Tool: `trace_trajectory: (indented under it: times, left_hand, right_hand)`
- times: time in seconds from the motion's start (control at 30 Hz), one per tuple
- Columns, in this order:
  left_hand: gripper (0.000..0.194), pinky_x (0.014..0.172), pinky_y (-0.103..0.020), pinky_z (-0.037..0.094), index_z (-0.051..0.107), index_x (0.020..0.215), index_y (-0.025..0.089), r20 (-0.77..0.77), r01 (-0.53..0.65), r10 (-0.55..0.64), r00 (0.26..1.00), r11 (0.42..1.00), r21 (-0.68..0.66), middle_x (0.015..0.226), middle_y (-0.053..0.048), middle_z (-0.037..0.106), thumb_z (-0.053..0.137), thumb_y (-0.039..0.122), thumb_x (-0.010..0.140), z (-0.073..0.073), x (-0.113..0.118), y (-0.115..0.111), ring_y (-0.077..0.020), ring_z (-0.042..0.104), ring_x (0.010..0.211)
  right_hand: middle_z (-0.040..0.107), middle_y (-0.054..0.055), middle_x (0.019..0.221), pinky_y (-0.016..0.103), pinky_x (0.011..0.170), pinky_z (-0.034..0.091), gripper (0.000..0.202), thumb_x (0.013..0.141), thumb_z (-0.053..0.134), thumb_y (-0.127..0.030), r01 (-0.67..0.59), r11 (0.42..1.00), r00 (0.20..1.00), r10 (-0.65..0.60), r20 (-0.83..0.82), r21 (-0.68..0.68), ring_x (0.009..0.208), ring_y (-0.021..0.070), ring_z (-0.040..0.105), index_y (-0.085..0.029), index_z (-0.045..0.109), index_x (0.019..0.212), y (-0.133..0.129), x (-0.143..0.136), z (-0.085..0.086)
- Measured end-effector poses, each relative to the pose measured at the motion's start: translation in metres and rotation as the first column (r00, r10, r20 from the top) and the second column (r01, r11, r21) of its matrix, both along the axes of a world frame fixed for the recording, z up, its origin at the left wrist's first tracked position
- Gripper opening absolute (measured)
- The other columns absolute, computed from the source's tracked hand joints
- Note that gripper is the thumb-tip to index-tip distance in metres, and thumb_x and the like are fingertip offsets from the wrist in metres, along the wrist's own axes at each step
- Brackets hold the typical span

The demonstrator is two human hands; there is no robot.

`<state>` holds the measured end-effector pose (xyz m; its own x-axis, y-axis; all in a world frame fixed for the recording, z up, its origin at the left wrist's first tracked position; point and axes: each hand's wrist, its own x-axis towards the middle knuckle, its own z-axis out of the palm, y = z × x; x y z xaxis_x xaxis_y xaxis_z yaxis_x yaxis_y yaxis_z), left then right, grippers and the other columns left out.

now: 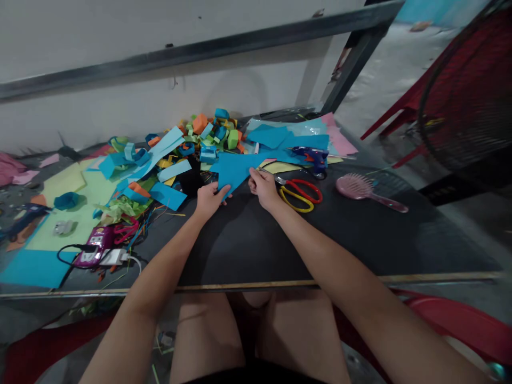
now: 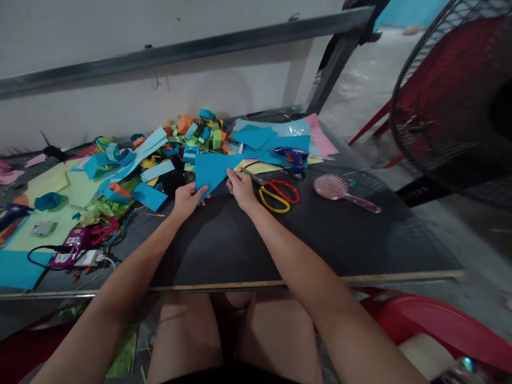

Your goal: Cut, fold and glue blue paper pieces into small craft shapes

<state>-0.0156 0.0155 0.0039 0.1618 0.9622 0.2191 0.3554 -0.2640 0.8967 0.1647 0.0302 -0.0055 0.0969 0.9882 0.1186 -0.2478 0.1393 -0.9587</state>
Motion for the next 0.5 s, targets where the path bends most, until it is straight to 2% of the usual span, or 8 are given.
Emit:
trace_trajectory:
  times: [0.13, 0.33, 0.5]
  left_hand:
    - [0.038, 0.044, -0.02, 0.047, 0.067, 0.073, 0.016, 0.012, -0.02, 0.021, 1.0, 0.999, -0.032, 0.071, -0.006, 0.074, 0.062, 0.053, 0.08, 0.0, -0.001, 0.0, -0.0095, 0.058, 0.043]
    - [0.04, 0.044, -0.02, 0.047, 0.066, 0.073, 0.016, 0.028, -0.034, 0.035, 0.999, 0.998, -0.045, 0.07, -0.006, 0.073, 0.063, 0.055, 0.079, 0.002, -0.002, 0.001, -0.01, 0.058, 0.044]
    - [0.043, 0.046, -0.02, 0.049, 0.066, 0.071, 0.016, 0.01, -0.021, 0.021, 1.0, 0.999, -0.029, 0.071, -0.006, 0.073, 0.061, 0.057, 0.08, 0.002, -0.004, 0.003, -0.011, 0.061, 0.046]
  right_hand:
    - [0.034, -0.009, 0.045, 0.021, 0.036, 0.018, 0.054, 0.07, 0.068, -0.065, 0.05, 0.999, 0.997, -0.05, -0.059, 0.0, 0.037, 0.0042, 0.025, -0.022, 0.037, 0.058, 0.003, 0.002, 0.002]
    - [0.029, -0.011, 0.044, 0.021, 0.036, 0.018, 0.046, 0.069, 0.071, -0.058, 0.201, 0.979, 0.965, -0.206, -0.161, -0.045, 0.038, 0.005, 0.024, -0.022, 0.043, 0.065, 0.009, 0.01, 0.004]
    - [0.029, -0.011, 0.046, 0.022, 0.037, 0.019, 0.046, 0.064, 0.075, -0.06, 0.239, 0.97, 0.959, -0.243, -0.144, -0.046, 0.039, 0.0051, 0.024, -0.021, 0.052, 0.072, 0.01, 0.01, 0.004]
